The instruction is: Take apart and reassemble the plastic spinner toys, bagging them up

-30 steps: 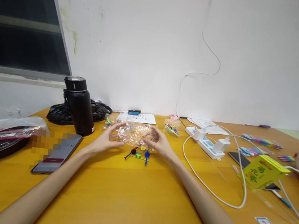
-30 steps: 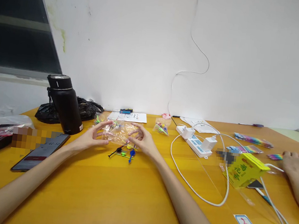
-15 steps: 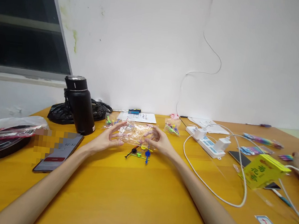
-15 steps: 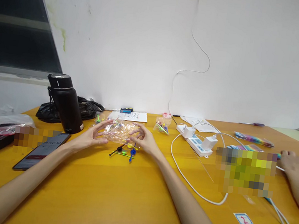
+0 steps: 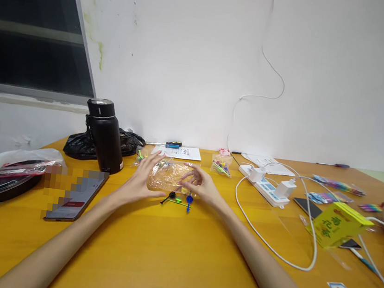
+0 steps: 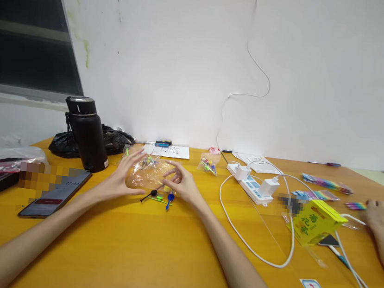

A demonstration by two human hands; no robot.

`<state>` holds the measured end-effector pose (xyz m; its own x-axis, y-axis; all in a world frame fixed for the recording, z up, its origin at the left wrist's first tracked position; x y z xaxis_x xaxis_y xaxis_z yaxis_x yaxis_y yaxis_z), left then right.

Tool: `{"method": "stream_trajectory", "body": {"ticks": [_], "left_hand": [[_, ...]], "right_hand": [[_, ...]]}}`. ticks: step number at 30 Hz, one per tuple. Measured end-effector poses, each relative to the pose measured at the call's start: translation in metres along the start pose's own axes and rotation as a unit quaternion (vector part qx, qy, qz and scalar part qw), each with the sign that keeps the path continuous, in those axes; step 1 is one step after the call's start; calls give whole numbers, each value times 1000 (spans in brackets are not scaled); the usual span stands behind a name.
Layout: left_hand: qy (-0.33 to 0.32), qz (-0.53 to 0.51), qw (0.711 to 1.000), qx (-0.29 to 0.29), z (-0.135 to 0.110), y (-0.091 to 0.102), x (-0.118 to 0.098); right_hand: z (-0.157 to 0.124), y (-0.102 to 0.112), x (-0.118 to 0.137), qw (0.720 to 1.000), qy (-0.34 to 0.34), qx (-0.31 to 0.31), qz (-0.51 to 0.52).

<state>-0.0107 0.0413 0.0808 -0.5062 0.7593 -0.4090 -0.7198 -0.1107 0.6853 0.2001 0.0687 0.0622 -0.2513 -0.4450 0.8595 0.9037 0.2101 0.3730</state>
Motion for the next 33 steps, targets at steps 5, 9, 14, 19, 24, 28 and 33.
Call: {"method": "stream_trajectory", "body": {"ticks": [5,9,14,19,24,28,33], "left_hand": [[-44,92,994,50,-2,-12,-16],[-36,97,994,38,-2,-8,-9],[-16,78,996,27,-1,-3,-1],[18,31,999,-1,0,1,10],[84,61,994,-30,-3,22,43],[149,119,982,7,-13,33,82],[151,156,973,76,-23,32,100]], "right_hand": [[-5,-17,10,999,9,46,2],[-7,-21,7,998,0,56,1],[-7,-18,6,999,2,47,17],[-5,-10,6,999,-6,21,43],[-3,-1,5,998,-16,-8,57],[-3,2,0,997,-38,-24,61],[-1,6,-5,998,-39,-36,39]]}}
Point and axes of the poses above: each hand's wrist, its own z-axis towards the middle knuckle, its own y-axis out of the back of the hand, x = y × z, the point moved 7 cm from there along z, towards the middle knuckle, and after that the axes turned 5 degrees about -y, right-handed, at the moved point
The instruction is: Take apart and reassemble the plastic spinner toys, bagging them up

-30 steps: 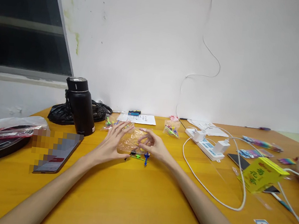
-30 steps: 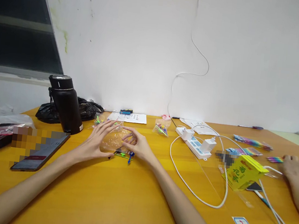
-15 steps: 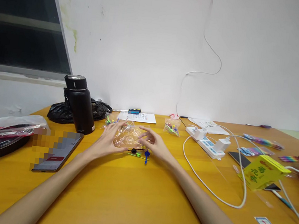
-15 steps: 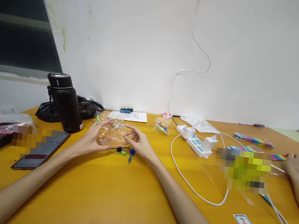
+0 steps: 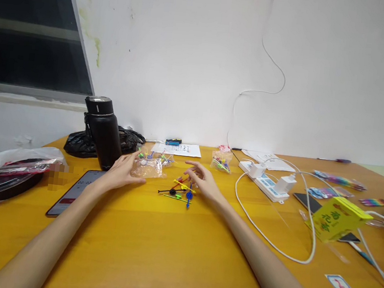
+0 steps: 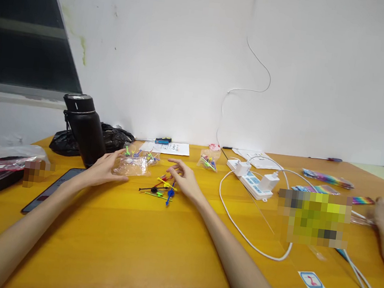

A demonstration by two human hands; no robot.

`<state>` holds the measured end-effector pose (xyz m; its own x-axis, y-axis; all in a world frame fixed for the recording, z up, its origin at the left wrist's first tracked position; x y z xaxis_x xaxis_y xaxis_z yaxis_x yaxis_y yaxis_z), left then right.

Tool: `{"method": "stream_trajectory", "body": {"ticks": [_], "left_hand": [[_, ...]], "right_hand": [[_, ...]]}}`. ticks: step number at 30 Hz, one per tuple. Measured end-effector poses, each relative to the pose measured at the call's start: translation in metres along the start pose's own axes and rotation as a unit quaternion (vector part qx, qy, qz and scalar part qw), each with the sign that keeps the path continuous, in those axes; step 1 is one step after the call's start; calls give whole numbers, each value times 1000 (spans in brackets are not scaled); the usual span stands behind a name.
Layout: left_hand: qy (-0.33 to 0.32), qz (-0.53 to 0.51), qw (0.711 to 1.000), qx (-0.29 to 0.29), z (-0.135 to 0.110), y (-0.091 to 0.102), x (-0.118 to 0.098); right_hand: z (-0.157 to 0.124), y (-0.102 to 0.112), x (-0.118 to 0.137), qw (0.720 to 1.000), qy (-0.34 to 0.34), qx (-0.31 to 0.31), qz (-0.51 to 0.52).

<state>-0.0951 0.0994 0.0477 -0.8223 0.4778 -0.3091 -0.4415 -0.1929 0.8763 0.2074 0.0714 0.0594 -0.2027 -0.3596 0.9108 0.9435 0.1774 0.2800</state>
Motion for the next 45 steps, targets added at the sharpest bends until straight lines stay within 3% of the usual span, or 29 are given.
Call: {"method": "stream_trajectory", "body": {"ticks": [15,22,26,28,32,36,40,45], "left_hand": [[8,-23,997,73,-6,-9,-7],[-5,-4,995,96,-7,-10,-12],[-2,-9,996,88,-6,-6,-17],[-30,-19,997,75,-5,0,-29],[-142,-76,987,13,-4,19,-74],[-197,-99,974,-54,-6,30,-111],[-233,-107,966,-44,-11,22,-135],[-247,-176,953,20,-23,0,-158]], "right_hand": [[7,16,-20,999,-25,-32,-22],[8,33,-29,986,-57,-126,-90],[7,37,-29,981,-61,-143,-116],[7,37,-29,977,-58,-141,-146],[7,28,-34,955,-60,-98,-272],[3,24,-35,937,-56,-89,-334],[-2,25,-29,917,-60,-97,-382],[-3,19,-19,900,-45,-75,-426]]}}
Point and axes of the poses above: each hand's wrist, its own z-axis towards the middle knuckle, its own y-axis out of the back of the hand, x = y × z, the point moved 7 cm from there along z, towards the middle knuckle, and after that the axes turned 5 degrees about -y, right-handed, at the moved point
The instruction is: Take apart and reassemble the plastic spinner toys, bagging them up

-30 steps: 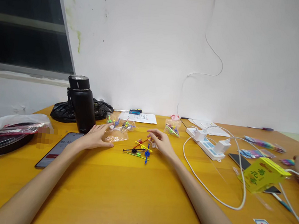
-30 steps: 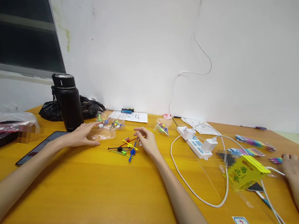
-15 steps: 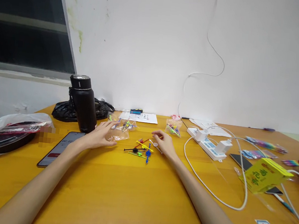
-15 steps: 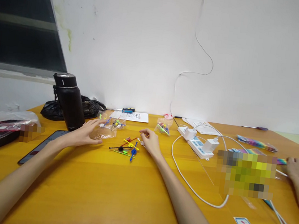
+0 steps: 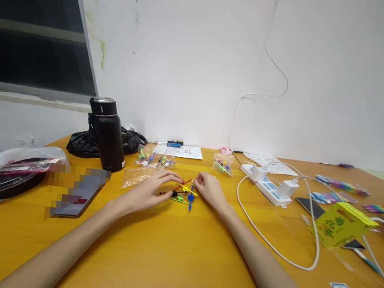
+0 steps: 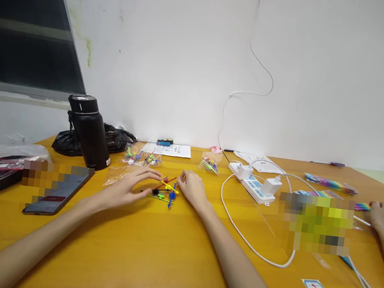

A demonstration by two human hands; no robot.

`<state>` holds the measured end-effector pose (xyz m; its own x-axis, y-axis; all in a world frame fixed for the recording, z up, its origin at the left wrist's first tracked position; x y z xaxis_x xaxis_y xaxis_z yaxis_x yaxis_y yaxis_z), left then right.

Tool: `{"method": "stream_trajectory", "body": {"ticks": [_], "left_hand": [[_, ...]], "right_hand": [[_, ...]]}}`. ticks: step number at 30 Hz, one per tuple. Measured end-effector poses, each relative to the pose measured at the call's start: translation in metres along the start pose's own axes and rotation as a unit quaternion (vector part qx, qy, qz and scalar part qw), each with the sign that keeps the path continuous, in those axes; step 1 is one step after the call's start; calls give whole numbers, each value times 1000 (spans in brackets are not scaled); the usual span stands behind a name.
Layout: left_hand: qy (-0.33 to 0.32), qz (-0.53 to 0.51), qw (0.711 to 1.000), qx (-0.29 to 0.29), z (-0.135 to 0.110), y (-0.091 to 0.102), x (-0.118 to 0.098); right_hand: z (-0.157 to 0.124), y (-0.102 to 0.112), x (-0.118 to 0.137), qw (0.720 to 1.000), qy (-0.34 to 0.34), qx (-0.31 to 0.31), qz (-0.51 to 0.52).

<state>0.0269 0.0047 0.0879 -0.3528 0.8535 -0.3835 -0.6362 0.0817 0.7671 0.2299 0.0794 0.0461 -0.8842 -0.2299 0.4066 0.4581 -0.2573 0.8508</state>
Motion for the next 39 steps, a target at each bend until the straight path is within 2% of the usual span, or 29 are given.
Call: {"method": "stream_trajectory", "body": {"ticks": [3,6,10,14,18,23,28,31,35,37,39], "left_hand": [[12,-42,999,25,-2,-22,-5],[28,-29,999,28,2,-40,-2],[75,6,997,6,9,-52,13],[85,-8,996,36,11,-60,19],[68,-40,996,34,9,-59,11],[57,-53,996,48,8,-59,-3],[47,-64,996,41,5,-52,-6],[61,-64,996,-2,4,-43,2],[109,-48,988,-104,0,-30,21],[122,-48,982,-134,-1,-28,26],[123,-60,979,-149,-1,-27,27]], "right_hand": [[1,0,2,1000,1,8,19],[3,2,-2,999,-11,1,47],[7,5,-12,996,-40,-22,77],[13,6,-20,989,-64,-39,125],[18,6,-21,973,-69,-30,220],[22,5,-25,893,-84,-17,443],[22,-2,-22,846,-110,9,521],[18,-6,-12,822,-112,32,557],[10,-13,7,793,-95,82,596],[5,-16,17,793,-85,100,595],[0,-14,29,812,-55,114,570]]}}
Point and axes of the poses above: each hand's wrist, its own z-axis towards the middle knuckle, its own y-axis out of the back of the hand, x = y × z, the point moved 7 cm from there along z, towards the middle knuckle, and after that the axes turned 5 degrees about -y, right-handed, at the moved point
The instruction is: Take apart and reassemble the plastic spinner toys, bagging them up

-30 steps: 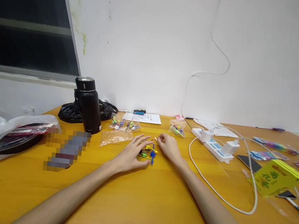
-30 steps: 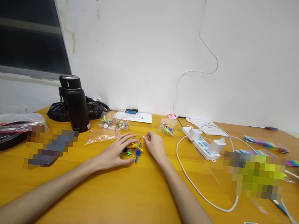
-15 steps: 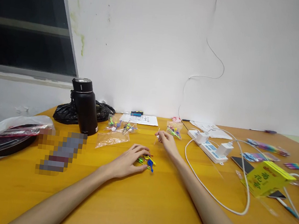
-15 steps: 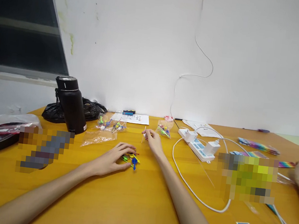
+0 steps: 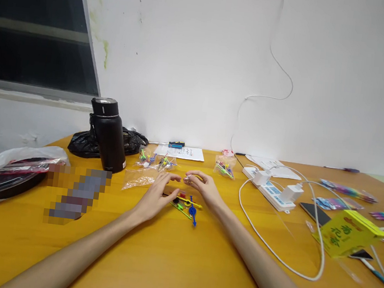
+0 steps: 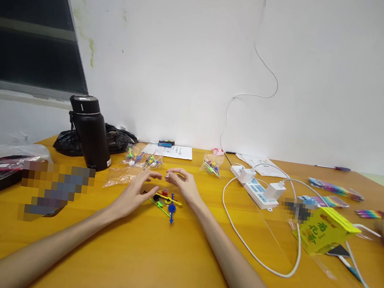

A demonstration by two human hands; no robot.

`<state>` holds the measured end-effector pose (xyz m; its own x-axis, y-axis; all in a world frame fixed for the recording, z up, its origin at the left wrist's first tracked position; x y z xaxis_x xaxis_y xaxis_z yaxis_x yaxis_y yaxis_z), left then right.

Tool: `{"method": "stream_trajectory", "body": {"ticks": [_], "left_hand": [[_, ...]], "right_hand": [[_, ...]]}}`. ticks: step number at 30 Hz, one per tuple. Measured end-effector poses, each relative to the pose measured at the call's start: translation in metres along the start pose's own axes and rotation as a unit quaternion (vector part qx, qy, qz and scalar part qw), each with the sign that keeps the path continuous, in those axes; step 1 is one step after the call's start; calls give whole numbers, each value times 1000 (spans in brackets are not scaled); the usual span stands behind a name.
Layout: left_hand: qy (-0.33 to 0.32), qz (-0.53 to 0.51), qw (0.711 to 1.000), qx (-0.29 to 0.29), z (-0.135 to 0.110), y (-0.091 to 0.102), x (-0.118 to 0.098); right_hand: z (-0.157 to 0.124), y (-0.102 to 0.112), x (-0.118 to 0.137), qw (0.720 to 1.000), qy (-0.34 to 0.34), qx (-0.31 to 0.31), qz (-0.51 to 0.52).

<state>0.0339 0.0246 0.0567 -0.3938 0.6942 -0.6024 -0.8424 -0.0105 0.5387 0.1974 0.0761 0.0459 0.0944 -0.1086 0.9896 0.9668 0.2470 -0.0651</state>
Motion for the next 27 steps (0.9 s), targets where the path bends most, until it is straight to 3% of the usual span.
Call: {"method": "stream_trajectory", "body": {"ticks": [4,7,13,27], "left_hand": [[5,-26,1000,-10,2,3,-6],[5,-31,999,-30,5,10,-13],[-18,-54,997,-50,15,24,-29],[27,-244,966,-84,59,41,-21]], "right_hand": [[-13,-22,24,986,86,27,-140],[-22,-34,45,975,127,31,-182],[-24,-47,78,964,129,64,-223],[10,-50,144,884,166,136,-416]]}}
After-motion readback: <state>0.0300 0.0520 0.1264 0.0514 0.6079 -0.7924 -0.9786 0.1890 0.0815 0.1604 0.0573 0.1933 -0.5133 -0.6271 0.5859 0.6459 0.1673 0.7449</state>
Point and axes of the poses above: each hand's wrist, its own z-axis towards the middle knuckle, its own y-axis out of the back of the hand, x = y × z, the point moved 7 cm from there along z, towards the middle knuckle, and after that the axes turned 5 degrees about -y, right-handed, at the moved point
